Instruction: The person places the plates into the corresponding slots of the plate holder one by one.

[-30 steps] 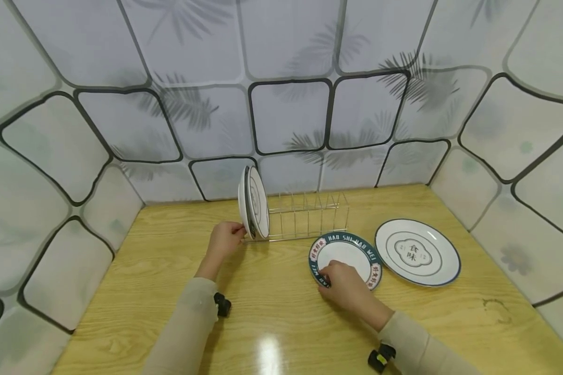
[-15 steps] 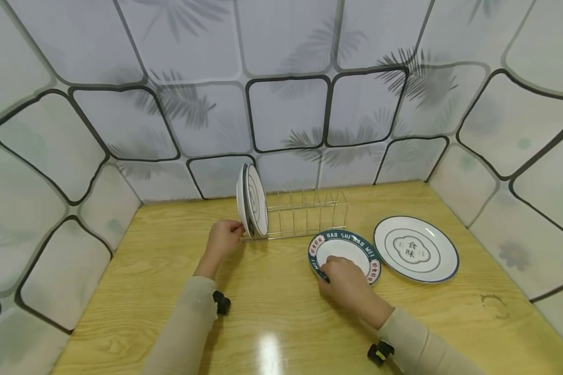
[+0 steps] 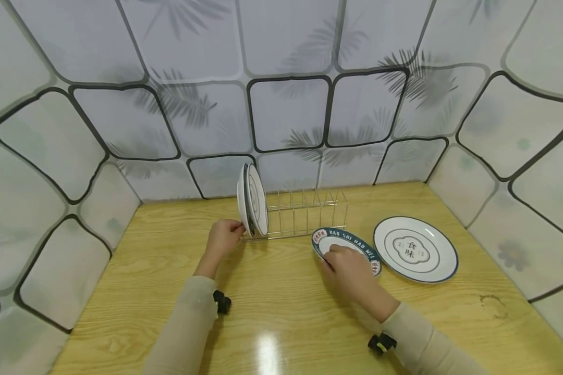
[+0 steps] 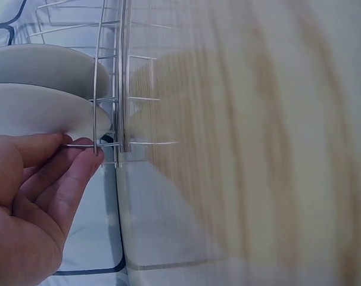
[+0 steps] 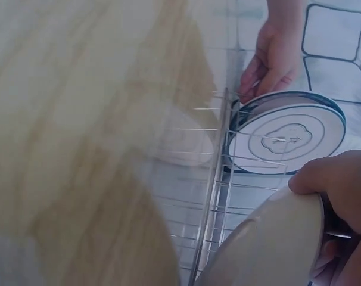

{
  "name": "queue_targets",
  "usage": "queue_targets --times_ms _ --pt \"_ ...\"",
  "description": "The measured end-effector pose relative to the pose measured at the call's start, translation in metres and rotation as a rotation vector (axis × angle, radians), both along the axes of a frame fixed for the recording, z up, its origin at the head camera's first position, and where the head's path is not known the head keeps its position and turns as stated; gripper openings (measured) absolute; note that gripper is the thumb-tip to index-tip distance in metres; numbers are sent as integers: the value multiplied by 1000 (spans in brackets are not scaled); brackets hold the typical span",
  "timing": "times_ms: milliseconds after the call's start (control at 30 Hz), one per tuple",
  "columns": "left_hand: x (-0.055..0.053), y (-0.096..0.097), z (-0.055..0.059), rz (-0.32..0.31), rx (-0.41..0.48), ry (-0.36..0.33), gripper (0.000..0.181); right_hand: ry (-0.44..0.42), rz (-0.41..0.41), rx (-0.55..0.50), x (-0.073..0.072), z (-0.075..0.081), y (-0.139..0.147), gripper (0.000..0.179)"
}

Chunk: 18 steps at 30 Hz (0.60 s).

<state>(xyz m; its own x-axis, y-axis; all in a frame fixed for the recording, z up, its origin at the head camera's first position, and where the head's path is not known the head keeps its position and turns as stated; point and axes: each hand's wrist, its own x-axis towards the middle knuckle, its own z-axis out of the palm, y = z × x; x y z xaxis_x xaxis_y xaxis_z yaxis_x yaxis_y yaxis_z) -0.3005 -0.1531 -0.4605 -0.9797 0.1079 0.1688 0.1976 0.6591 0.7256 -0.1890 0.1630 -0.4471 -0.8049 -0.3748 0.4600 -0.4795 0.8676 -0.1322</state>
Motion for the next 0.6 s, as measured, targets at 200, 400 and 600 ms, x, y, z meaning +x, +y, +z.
queue_targets --times_ms 200,400,600 --pt "0 0 0 -5 1 -3 19 56 -4 -45 -2 15 5 22" --pt "-1 0 -1 -11 -11 5 18 96 -26 -113 -3 32 8 23" --pt "-3 0 -2 -11 -19 10 18 71 -29 -185 -3 45 9 20"
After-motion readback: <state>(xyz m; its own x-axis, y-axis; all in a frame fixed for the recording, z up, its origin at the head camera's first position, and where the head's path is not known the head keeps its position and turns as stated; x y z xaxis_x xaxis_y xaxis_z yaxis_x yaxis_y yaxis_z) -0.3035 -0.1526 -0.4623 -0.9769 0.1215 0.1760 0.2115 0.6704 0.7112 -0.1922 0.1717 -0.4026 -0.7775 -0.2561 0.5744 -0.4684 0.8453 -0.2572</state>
